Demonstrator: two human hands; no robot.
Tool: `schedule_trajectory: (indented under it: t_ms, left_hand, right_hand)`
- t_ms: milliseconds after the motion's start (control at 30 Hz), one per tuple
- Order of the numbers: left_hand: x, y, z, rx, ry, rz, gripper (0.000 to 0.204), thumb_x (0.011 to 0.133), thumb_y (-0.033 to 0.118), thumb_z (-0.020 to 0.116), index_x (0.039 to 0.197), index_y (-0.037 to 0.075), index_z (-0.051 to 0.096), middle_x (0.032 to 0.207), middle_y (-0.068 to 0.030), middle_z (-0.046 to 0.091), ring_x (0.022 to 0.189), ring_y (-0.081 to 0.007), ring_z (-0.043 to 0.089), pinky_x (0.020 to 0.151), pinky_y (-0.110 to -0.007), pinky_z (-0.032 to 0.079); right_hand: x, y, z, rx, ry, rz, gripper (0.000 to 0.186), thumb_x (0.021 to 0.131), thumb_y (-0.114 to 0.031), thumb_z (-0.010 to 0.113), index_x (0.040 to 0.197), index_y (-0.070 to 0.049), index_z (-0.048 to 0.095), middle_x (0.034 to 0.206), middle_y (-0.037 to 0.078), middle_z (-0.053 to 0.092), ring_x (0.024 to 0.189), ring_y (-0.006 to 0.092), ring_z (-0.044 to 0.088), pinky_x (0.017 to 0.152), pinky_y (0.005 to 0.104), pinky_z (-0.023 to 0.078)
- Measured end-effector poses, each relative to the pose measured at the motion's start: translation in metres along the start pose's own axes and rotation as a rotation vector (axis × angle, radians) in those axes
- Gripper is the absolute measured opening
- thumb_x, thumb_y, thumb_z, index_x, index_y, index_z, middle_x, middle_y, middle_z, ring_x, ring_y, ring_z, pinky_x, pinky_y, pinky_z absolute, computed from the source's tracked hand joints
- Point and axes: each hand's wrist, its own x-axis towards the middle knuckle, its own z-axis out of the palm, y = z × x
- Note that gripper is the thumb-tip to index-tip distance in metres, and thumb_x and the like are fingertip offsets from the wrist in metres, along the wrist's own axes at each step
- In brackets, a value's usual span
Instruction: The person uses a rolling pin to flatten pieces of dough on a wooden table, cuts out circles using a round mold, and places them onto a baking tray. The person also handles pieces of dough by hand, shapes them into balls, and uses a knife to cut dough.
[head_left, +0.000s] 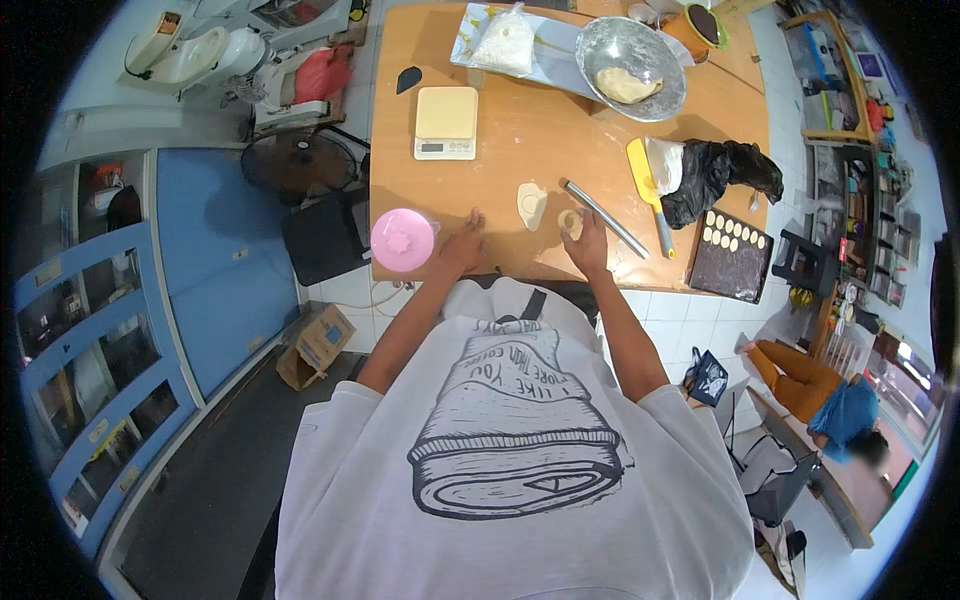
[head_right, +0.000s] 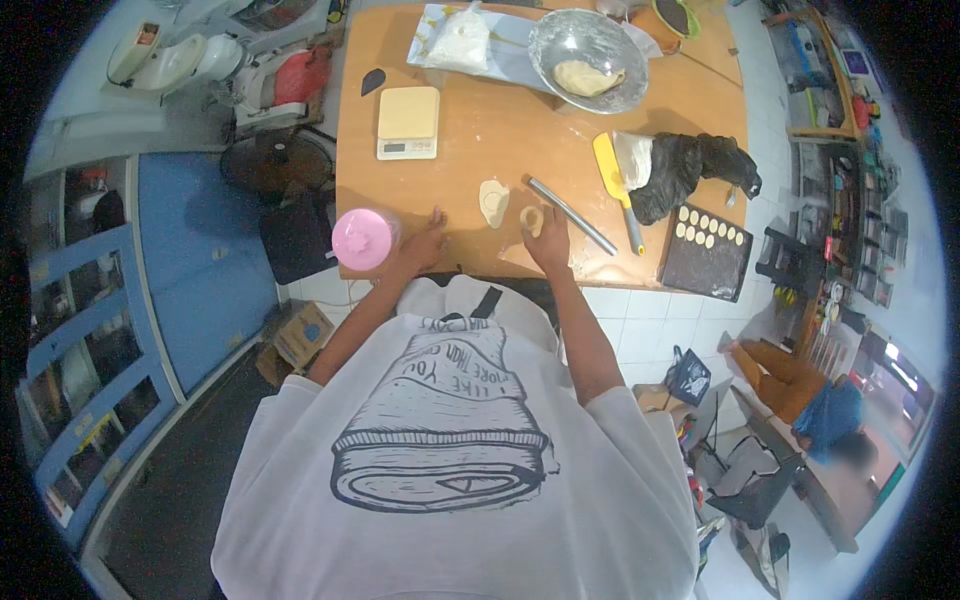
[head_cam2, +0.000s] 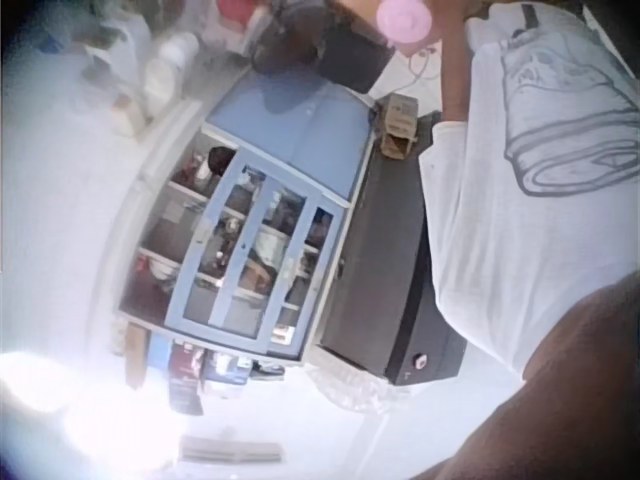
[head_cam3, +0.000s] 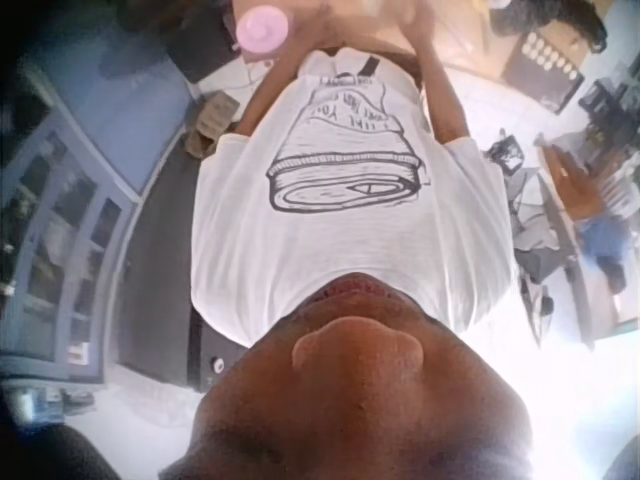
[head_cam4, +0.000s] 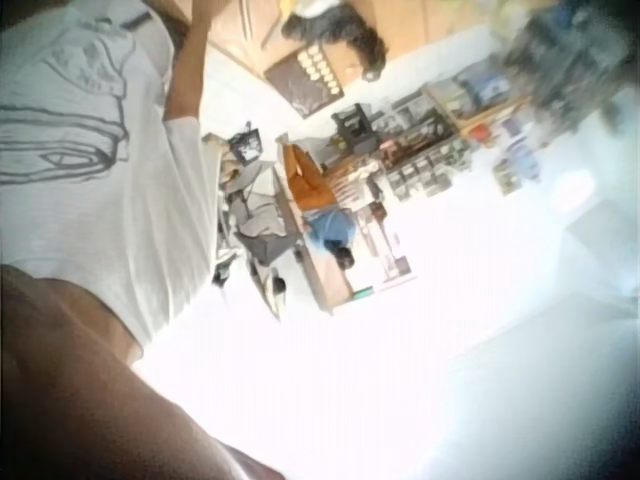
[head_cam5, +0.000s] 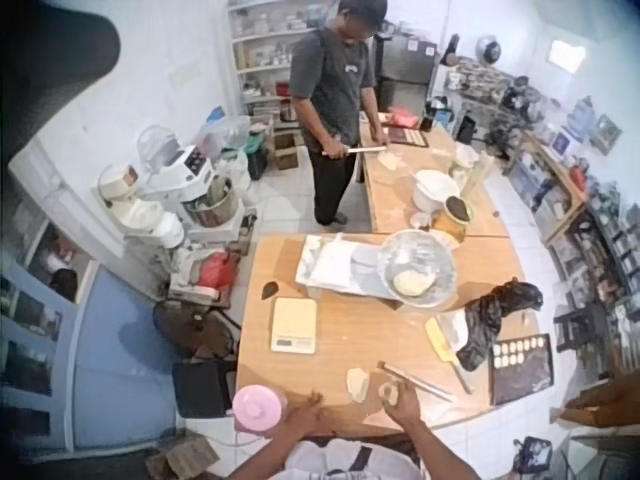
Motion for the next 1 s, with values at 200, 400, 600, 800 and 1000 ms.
schedule_trajectory:
  t_ms: [200,400,600,800,1000]
  left_hand:
    - [0.006,0.021,-0.032,-0.026,0.284,0.04,0.053,0.096,0.016,0.057,0.145,-0.002,0.049,0.134,-0.0239,0.061,0.12,-0.0422,0.06,0.103,-0.049,0.05]
    - [0.061,0.044,-0.038,-0.06,0.482,0.247,0.046,0.091,0.005,0.06,0.136,-0.001,0.056,0.129,-0.0219,0.062,0.118,-0.041,0.06,0.103,-0.047,0.05]
    - [0.098,0.074,-0.033,-0.091,0.446,0.297,0.043,0.086,-0.003,0.06,0.129,0.0,0.063,0.125,-0.021,0.063,0.116,-0.0398,0.06,0.102,-0.045,0.051]
    - [0.116,0.061,-0.022,-0.198,0.429,0.173,0.028,0.082,-0.008,0.061,0.109,0.0,0.068,0.108,-0.0239,0.063,0.103,-0.0414,0.063,0.091,-0.048,0.052]
    - [0.128,0.057,-0.025,-0.22,0.455,0.264,0.019,0.083,-0.008,0.061,0.1,0.001,0.064,0.096,-0.0218,0.061,0.095,-0.0419,0.062,0.087,-0.049,0.052]
  right_hand:
    - [-0.021,0.014,-0.002,-0.11,-0.033,0.028,0.052,0.08,-0.012,0.076,0.127,-0.002,0.056,0.116,0.019,0.056,0.115,0.0411,0.055,0.098,0.0489,0.05]
    - [-0.023,0.01,-0.003,-0.143,-0.034,0.107,0.058,0.079,-0.011,0.078,0.131,-0.005,0.054,0.123,0.019,0.056,0.116,0.0407,0.056,0.097,0.0507,0.051]
    - [-0.049,0.013,-0.015,-0.086,-0.027,0.27,0.057,0.086,-0.018,0.074,0.137,-0.007,0.052,0.135,0.017,0.052,0.126,0.0373,0.053,0.098,0.0541,0.048]
    - [-0.076,0.025,-0.031,0.007,0.094,0.269,0.053,0.084,-0.011,0.075,0.133,-0.005,0.054,0.13,0.02,0.055,0.121,0.0408,0.055,0.098,0.0511,0.049]
    - [-0.101,0.043,-0.03,0.11,0.16,0.358,0.049,0.085,-0.007,0.073,0.131,-0.003,0.055,0.122,0.022,0.056,0.112,0.0406,0.058,0.096,0.0479,0.05]
